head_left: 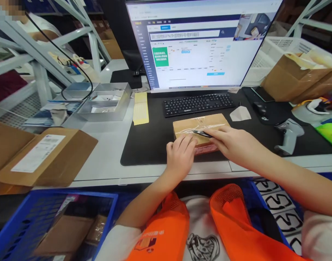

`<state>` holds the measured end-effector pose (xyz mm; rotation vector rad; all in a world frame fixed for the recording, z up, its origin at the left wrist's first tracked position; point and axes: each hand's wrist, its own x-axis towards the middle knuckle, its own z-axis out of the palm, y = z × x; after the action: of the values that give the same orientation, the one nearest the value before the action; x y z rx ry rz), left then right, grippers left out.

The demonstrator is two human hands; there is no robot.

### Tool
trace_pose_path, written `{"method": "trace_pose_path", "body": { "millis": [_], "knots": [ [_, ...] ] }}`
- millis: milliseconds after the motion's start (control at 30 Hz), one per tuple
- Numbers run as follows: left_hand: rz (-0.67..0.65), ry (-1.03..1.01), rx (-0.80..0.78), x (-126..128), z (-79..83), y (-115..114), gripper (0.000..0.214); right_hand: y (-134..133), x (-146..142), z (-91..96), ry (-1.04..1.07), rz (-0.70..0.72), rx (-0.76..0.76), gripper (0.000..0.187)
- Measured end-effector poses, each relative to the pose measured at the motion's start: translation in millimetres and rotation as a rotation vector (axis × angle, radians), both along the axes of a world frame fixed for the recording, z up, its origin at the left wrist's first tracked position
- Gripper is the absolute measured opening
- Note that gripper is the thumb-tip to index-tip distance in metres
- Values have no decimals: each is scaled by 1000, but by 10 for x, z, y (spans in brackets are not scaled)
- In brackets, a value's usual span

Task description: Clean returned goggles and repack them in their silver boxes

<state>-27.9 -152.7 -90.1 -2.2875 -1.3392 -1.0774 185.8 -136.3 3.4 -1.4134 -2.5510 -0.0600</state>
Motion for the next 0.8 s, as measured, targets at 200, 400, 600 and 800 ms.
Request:
{"method": "trace_pose_path", "body": {
  "millis": [200,400,600,800],
  "knots": [
    [-17,-55,-36,-12,-80,24,31,20,-178,36,-181,2,26,39],
    [-32,-66,-9,-27,-90,42,29,13,-260,70,-273,-36,26,39],
    [-50,-90,9,-25,-72,51,26,53,57,202,-339,-165,42,39],
    [-50,-83,39,-5,-52,45,26,16,-40,262,-245,-113,71,39]
  ]
}}
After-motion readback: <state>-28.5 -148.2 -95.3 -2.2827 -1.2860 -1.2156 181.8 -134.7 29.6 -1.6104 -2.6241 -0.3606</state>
